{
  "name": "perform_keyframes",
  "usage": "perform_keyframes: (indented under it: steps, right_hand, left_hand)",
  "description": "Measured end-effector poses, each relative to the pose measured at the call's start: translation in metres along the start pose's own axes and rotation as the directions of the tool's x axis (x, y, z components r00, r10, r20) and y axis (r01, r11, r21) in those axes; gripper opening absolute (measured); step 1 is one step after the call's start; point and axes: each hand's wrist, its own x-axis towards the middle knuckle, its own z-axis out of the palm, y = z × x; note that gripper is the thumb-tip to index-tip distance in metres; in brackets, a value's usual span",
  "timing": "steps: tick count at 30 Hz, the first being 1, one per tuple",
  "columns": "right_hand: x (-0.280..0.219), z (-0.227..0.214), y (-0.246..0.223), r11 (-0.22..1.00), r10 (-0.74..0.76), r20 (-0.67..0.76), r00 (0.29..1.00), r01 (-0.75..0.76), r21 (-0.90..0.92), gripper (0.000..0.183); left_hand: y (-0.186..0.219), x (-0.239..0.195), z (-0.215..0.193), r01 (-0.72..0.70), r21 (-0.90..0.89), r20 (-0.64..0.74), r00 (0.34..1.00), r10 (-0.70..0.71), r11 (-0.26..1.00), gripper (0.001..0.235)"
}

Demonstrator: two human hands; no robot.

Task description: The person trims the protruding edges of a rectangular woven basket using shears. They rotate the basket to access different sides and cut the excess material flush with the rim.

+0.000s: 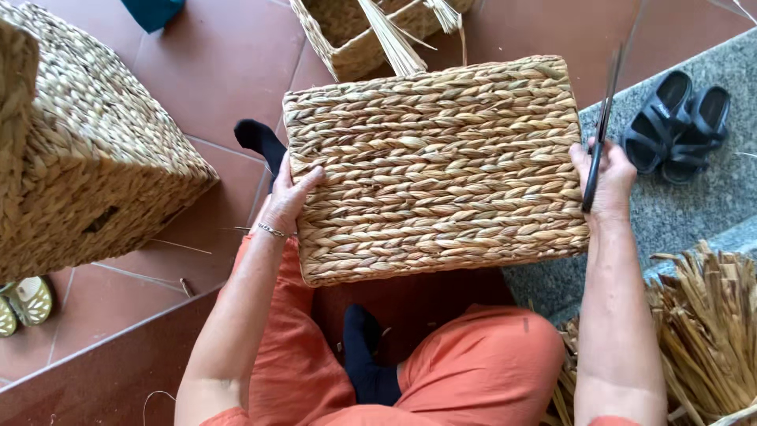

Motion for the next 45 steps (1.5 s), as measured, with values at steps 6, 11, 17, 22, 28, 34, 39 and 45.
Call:
perform_keyframes:
  steps: [6,11,17,22,28,34,39,45]
  right_hand:
    - [0.004,-0.005,-0.045,0.997,-0.052,0.079,0.996,0.056,-0.045,0.042]
    - [-0.010,-0.017,-0.088,0.993,-0.083,0.128,0.988,0.092,-0.071,0.046]
    - [-0.034,0.002,-0.053,0.989,0.072,0.021,0.997,-0.069,-0.130,0.051]
    - [-0.041,0.003,-0.001,0.994,0.068,0.007,0.998,-0.069,0.088,0.055]
    - [-0.020,-0.007,0.032,0.985,0.162,-0.039,0.986,-0.164,-0.046,0.049]
    - [0.020,-0.014,0.031,0.997,0.066,-0.043,0.997,-0.065,0.033,0.042]
    - [0.007,-0.014,0.020,0.986,0.018,0.034,0.999,-0.023,0.162,0.037]
    - [-0.032,-0.013,-0.011,0.988,0.011,-0.097,0.995,0.004,0.156,0.033]
  left_hand:
    - [0.017,0.012,-0.014,-0.067,0.238,-0.006,0.998,0.070,0.969,0.054]
    - [0.044,0.004,-0.024,-0.056,0.226,0.008,0.998,0.056,0.972,0.049]
    - [0.005,-0.009,-0.010,-0.319,0.275,0.032,0.946,0.323,0.907,0.046]
    - [-0.023,0.002,-0.019,-0.188,0.274,-0.030,0.979,0.204,0.943,0.050]
    - [-0.027,0.022,-0.027,-0.011,0.168,-0.162,0.986,0.039,0.986,0.061]
    - [-0.020,0.019,-0.028,0.058,-0.115,-0.091,0.993,-0.069,0.992,0.061]
    - [-0.032,0.021,-0.025,0.027,-0.027,-0.166,0.986,-0.031,0.999,0.061]
    - [-0.032,0.012,-0.024,-0.055,0.140,-0.226,0.970,0.086,0.989,0.059]
